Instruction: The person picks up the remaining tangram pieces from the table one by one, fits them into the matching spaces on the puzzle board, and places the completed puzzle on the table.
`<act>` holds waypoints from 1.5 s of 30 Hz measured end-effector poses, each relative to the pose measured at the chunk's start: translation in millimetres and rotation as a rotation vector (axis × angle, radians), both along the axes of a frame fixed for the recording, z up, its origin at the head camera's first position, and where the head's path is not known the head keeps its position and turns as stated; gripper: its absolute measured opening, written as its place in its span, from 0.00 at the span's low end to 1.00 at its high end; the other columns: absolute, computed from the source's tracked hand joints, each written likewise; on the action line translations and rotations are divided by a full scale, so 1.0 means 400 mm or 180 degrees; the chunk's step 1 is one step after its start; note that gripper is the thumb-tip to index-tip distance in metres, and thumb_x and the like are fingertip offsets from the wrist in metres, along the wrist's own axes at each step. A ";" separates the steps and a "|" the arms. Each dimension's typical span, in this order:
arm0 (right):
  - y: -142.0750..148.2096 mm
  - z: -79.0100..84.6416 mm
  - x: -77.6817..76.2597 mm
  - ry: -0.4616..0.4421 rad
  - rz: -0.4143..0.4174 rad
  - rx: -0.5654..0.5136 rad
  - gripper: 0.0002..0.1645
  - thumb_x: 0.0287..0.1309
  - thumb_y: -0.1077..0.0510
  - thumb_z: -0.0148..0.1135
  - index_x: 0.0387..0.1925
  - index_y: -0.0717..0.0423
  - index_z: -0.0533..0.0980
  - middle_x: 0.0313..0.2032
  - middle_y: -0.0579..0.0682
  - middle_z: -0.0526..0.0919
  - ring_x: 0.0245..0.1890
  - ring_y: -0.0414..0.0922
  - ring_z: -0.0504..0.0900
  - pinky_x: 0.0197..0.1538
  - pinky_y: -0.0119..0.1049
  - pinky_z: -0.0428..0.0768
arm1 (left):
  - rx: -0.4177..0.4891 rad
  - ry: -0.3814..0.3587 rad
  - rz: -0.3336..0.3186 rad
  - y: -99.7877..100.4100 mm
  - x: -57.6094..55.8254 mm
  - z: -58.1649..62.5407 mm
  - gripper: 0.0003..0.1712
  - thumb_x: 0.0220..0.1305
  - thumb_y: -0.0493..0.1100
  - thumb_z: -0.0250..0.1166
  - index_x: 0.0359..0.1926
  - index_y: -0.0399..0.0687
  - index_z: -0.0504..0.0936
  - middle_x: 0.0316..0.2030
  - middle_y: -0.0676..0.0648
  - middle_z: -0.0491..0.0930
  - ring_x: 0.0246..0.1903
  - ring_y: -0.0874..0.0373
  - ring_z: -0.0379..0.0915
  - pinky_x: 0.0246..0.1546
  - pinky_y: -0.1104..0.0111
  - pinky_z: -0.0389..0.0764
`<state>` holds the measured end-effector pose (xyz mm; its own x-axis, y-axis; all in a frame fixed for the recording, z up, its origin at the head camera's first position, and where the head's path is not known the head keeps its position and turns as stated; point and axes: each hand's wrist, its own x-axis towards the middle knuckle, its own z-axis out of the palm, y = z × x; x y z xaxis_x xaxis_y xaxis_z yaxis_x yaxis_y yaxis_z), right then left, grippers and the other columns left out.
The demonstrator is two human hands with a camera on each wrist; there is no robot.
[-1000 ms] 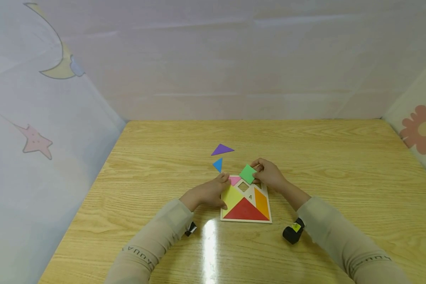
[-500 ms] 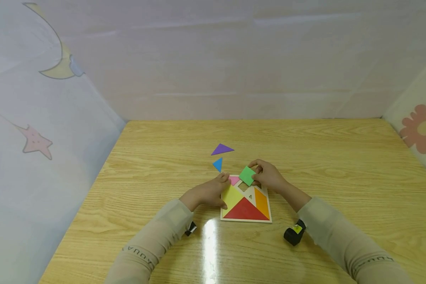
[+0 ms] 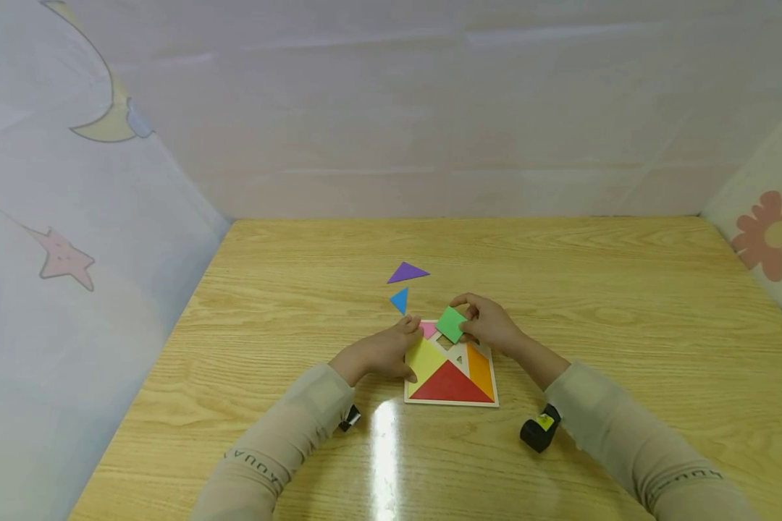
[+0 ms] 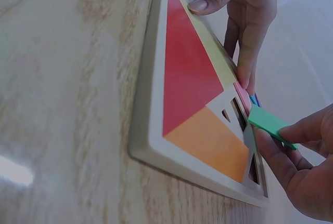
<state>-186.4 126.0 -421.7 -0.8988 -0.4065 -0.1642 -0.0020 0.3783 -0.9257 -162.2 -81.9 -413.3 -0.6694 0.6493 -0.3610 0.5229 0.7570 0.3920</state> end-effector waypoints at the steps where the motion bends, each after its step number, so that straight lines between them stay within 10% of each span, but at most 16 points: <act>1: 0.000 0.000 0.001 0.0002 0.0003 0.0004 0.21 0.49 0.75 0.48 0.49 0.67 0.65 0.23 0.54 0.65 0.17 0.48 0.70 0.26 0.38 0.77 | -0.0005 0.0015 -0.0006 0.000 0.000 -0.001 0.48 0.47 0.48 0.66 0.62 0.31 0.50 0.64 0.37 0.40 0.63 0.49 0.31 0.60 0.68 0.44; 45: -0.030 -0.007 0.032 0.0212 0.0198 0.0274 0.21 0.46 0.74 0.51 0.46 0.65 0.69 0.20 0.52 0.65 0.17 0.44 0.69 0.25 0.36 0.77 | -0.0010 -0.0063 0.0029 0.000 0.004 0.001 0.48 0.48 0.48 0.65 0.62 0.31 0.50 0.64 0.38 0.39 0.63 0.50 0.30 0.60 0.68 0.45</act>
